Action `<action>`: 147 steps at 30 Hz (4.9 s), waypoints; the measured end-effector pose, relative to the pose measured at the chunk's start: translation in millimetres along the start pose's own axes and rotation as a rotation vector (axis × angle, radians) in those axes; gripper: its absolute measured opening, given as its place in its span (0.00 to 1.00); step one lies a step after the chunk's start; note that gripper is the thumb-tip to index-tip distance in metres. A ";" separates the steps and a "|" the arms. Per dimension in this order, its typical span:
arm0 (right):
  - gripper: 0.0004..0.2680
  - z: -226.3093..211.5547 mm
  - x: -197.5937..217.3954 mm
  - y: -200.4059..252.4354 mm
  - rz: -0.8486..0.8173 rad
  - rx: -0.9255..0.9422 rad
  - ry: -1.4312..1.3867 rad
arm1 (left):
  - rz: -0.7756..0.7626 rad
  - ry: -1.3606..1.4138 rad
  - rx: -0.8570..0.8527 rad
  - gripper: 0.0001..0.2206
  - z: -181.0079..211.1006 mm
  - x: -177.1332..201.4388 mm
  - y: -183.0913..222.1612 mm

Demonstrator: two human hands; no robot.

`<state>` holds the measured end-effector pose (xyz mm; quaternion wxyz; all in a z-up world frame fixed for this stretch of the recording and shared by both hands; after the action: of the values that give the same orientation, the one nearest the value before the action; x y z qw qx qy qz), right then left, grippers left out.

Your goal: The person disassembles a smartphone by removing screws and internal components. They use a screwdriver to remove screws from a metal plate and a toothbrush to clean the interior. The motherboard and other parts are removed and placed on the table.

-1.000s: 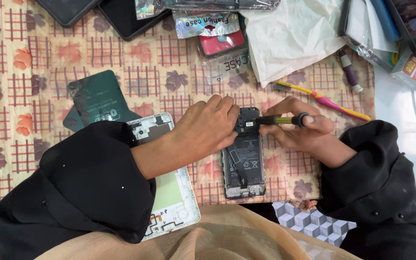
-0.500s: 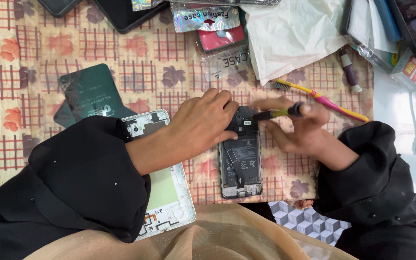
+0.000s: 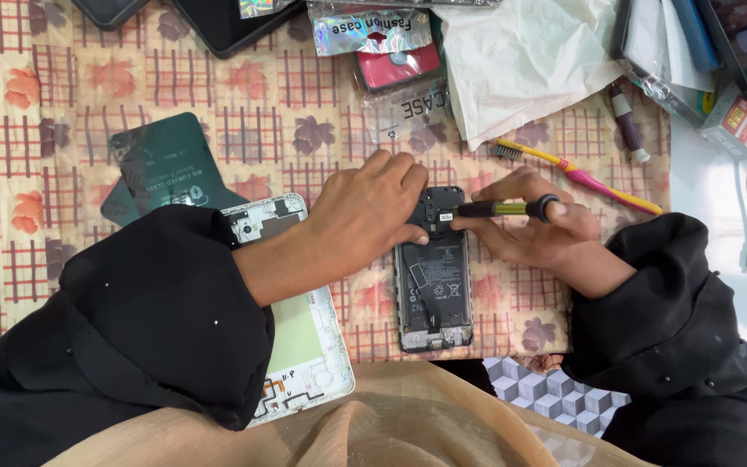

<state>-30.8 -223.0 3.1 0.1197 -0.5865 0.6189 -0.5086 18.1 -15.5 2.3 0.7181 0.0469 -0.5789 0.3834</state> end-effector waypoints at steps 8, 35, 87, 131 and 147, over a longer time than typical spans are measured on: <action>0.34 8.0 6.7 15.3 -0.026 0.073 -0.103 | 0.008 0.005 -0.009 0.28 0.9 0.9 1.9; 0.27 9.5 5.6 22.6 -0.203 -0.048 -0.320 | 0.033 0.012 -0.007 0.28 1.2 0.8 3.5; 0.10 63.1 -0.3 84.3 -0.150 -0.495 -0.448 | -0.105 -0.020 -0.087 0.22 1.5 -14.4 -10.5; 0.28 20.6 3.9 41.1 0.089 -0.034 -0.117 | -0.120 0.059 -0.213 0.22 -14.8 8.9 -6.8; 0.41 14.0 3.1 32.0 0.172 0.069 -0.132 | 0.057 -0.303 -0.360 0.17 15.0 -1.7 16.0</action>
<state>-40.6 -239.0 -26.4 0.2235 -0.5592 0.6397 -0.4776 -3.5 -12.8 -0.3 0.6086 -0.0413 -0.7402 0.2829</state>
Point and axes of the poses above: each hand's wrist, its own y-axis away from the middle knuckle, its own x-axis out of the back of the hand, z = x × y, the point moved 2 cm from there along -y, towards the middle knuckle, and after that the axes turned 14 degrees about z, right-handed, at the moved point
